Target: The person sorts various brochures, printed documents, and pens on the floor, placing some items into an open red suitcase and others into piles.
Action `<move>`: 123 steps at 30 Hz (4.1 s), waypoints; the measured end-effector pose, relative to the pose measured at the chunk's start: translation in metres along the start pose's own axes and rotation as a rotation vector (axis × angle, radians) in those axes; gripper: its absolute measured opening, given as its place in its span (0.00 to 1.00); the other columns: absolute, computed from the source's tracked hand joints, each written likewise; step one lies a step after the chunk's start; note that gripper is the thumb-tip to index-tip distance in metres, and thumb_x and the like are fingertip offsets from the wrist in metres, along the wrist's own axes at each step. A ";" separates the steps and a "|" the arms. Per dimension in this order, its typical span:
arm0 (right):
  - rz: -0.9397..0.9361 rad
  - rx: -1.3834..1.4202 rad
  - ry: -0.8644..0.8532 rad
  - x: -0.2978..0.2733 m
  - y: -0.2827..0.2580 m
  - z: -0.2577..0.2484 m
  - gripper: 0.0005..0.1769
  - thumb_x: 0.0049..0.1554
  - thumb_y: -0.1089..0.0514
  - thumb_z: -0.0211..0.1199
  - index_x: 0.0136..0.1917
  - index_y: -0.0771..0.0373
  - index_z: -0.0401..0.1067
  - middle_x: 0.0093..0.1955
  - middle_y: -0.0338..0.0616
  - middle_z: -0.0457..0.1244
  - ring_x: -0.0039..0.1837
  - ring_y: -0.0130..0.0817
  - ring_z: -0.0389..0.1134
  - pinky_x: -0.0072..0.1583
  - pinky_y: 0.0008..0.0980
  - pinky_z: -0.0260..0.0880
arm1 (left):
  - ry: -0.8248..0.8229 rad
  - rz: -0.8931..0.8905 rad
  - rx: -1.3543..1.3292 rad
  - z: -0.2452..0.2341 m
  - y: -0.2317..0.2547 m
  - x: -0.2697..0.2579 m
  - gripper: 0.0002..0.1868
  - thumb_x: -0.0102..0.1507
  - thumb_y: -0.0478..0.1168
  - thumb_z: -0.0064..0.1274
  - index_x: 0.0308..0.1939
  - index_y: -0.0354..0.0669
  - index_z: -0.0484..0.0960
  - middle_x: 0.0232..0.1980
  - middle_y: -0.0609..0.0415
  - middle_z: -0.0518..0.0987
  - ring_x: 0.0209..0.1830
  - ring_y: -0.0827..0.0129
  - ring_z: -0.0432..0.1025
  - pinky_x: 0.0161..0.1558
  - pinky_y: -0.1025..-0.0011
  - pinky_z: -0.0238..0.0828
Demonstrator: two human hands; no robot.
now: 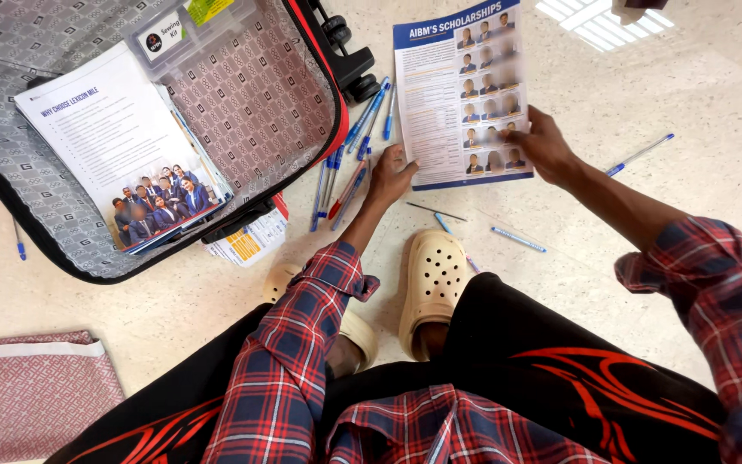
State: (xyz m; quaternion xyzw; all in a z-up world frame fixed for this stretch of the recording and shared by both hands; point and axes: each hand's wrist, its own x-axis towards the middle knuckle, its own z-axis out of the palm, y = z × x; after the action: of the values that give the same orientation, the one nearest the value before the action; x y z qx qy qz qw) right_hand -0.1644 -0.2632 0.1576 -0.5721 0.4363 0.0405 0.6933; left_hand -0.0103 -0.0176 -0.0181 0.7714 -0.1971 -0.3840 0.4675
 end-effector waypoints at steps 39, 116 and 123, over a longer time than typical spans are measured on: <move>-0.527 -0.226 -0.434 -0.027 -0.221 0.209 0.15 0.69 0.62 0.56 0.67 0.71 0.65 0.55 0.50 0.69 0.50 0.33 0.71 0.45 0.33 0.76 | 0.049 0.503 0.514 -0.423 0.302 -0.050 0.16 0.68 0.45 0.56 0.52 0.35 0.83 0.46 0.39 0.84 0.43 0.52 0.82 0.45 0.58 0.74; -1.129 -0.722 -0.157 0.025 -0.142 0.155 0.07 0.67 0.74 0.60 0.58 0.71 0.74 0.60 0.54 0.69 0.56 0.42 0.73 0.52 0.37 0.75 | -0.502 0.475 0.720 -0.268 0.219 -0.113 0.10 0.63 0.41 0.54 0.45 0.40 0.81 0.43 0.46 0.83 0.41 0.50 0.78 0.43 0.51 0.74; -0.473 -1.098 -0.323 0.051 -0.010 0.045 0.13 0.66 0.63 0.61 0.63 0.65 0.74 0.59 0.56 0.69 0.56 0.46 0.73 0.55 0.43 0.77 | -0.613 0.432 0.752 -0.134 0.140 -0.105 0.10 0.64 0.43 0.55 0.43 0.41 0.81 0.41 0.45 0.82 0.43 0.47 0.77 0.43 0.49 0.73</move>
State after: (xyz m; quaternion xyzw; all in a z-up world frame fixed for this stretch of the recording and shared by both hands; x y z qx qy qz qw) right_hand -0.1020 -0.2522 0.1302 -0.9133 0.1025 0.1904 0.3451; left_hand 0.0353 0.0605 0.1827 0.6798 -0.6034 -0.3897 0.1481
